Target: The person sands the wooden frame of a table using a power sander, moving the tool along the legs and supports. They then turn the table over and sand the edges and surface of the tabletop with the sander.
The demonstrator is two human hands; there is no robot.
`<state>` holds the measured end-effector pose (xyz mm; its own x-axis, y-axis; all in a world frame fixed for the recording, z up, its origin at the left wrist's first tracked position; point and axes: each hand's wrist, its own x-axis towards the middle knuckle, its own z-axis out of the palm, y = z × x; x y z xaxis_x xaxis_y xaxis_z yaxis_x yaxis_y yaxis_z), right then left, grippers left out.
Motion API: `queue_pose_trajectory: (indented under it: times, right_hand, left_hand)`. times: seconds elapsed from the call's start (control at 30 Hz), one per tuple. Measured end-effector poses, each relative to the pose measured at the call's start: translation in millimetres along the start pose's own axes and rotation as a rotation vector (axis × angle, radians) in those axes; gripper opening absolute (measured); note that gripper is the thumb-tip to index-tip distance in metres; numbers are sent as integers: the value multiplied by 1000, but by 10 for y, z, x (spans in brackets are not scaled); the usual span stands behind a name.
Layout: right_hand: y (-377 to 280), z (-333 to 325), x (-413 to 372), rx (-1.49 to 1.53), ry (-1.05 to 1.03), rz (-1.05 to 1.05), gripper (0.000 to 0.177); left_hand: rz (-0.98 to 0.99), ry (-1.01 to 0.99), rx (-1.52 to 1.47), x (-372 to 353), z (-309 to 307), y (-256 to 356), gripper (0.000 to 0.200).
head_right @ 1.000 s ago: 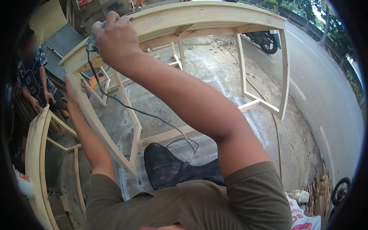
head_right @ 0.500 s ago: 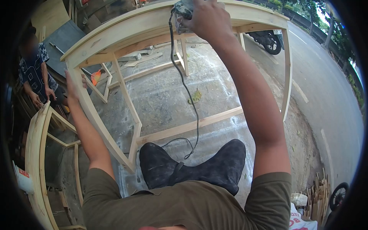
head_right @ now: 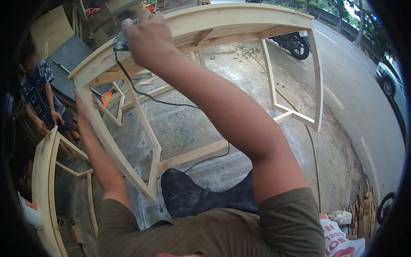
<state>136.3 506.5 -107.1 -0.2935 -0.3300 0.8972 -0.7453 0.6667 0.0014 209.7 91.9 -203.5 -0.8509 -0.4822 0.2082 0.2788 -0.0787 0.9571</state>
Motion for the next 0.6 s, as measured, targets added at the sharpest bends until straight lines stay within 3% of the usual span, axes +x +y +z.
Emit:
queue_pose_trajectory:
  times: [0.1,0.2,0.3,0.43,0.6]
  right_hand:
    - [-184,131,14,6,70,-20,56]
    - [-83,3,-40,46,3,34,44]
    - [283,-145,-139,-49,14,35,47]
    - [776,-514,-240,-137,-73,118,71]
    - [1036,-786,-300,-207,-131,154,80]
  left_hand:
    - [20,-3,-6,-69,30,11,85]
    - [37,4,-28,-136,90,32,82]
    - [9,-34,-57,-29,-84,-31,80]
    - [76,24,-43,-126,36,-11,79]
    - [59,22,10,-209,111,13,82]
